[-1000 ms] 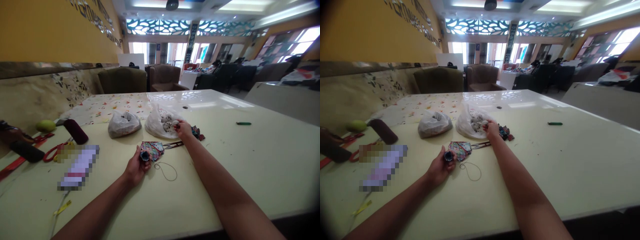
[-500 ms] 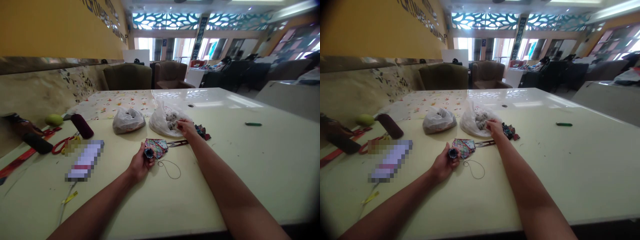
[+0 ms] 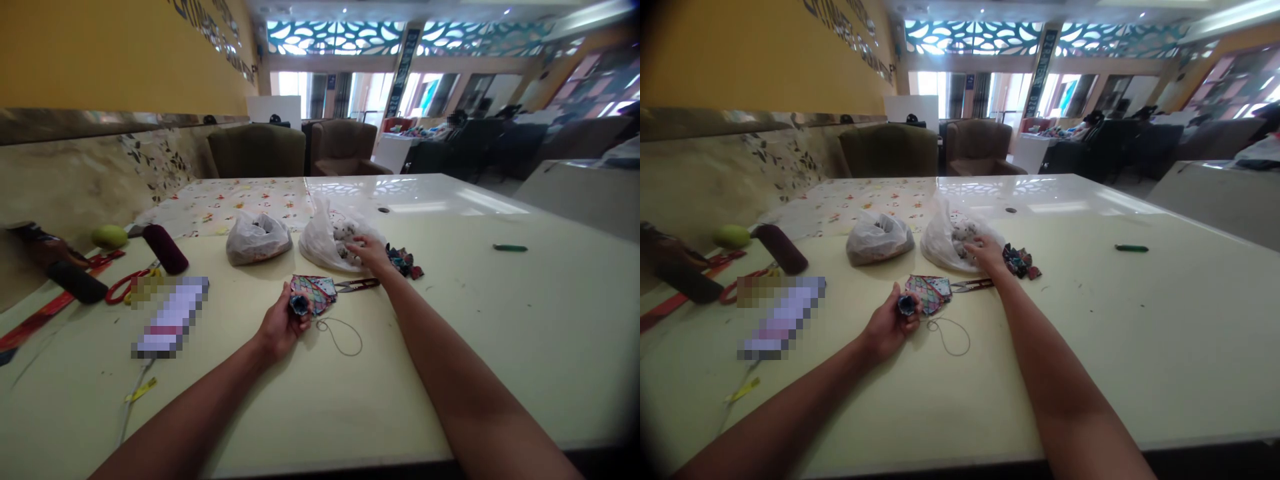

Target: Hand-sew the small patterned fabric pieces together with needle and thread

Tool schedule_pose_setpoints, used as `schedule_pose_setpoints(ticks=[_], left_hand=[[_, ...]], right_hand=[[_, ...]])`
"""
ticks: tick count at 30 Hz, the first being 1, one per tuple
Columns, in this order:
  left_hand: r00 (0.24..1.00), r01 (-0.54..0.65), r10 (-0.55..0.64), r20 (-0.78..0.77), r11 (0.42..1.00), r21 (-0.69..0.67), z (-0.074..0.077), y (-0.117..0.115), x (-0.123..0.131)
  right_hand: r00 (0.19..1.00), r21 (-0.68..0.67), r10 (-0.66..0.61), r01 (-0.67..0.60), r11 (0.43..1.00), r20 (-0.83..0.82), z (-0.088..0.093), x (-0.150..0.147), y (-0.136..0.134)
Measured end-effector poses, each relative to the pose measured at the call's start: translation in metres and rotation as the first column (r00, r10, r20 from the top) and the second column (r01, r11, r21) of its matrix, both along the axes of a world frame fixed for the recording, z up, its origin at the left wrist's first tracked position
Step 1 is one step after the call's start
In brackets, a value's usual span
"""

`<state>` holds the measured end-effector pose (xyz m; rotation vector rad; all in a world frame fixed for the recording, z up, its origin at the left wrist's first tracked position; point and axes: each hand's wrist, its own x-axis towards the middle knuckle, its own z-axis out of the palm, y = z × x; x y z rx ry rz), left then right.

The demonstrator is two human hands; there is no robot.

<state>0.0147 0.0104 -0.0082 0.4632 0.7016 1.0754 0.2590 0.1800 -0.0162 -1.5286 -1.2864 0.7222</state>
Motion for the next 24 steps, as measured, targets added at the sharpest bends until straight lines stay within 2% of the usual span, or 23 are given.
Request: schedule_pose_setpoints(ticks=[4, 9, 11, 13, 16, 20, 24], left_hand=[[1.0, 0.003, -0.003, 0.014, 1.0, 0.003, 0.0, 0.0, 0.002], [1.0, 0.021, -0.022, 0.006, 1.0, 0.008, -0.002, 0.001, 0.007], [1.0, 0.024, -0.024, 0.004, 1.0, 0.002, -0.002, 0.002, 0.008], [1.0, 0.021, -0.021, 0.014, 1.0, 0.002, -0.002, 0.002, 0.009], [1.0, 0.018, -0.018, 0.018, 1.0, 0.003, -0.002, 0.002, 0.01], [1.0, 0.018, -0.018, 0.004, 1.0, 0.007, 0.0, 0.001, 0.01], [1.0, 0.002, -0.002, -0.006, 1.0, 0.008, 0.002, -0.001, 0.007]], right_hand=[[0.993, -0.006, 0.003, -0.002, 1.0, 0.12, 0.002, 0.001, 0.0], [0.991, 0.09, -0.076, 0.066, 0.994, 0.11, 0.008, 0.008, 0.001], [0.995, 0.119, -0.095, 0.091, 0.989, 0.028, 0.009, 0.009, 0.001], [0.983, 0.133, -0.081, 0.103, 0.986, -0.162, 0.01, 0.007, -0.001], [0.908, 0.123, -0.027, 0.086, 0.989, -0.418, 0.012, 0.004, -0.004], [0.858, 0.094, -0.02, 0.079, 0.992, -0.513, 0.016, 0.001, -0.007], [0.777, 0.06, 0.056, -0.024, 0.998, -0.627, 0.022, -0.001, -0.008]])
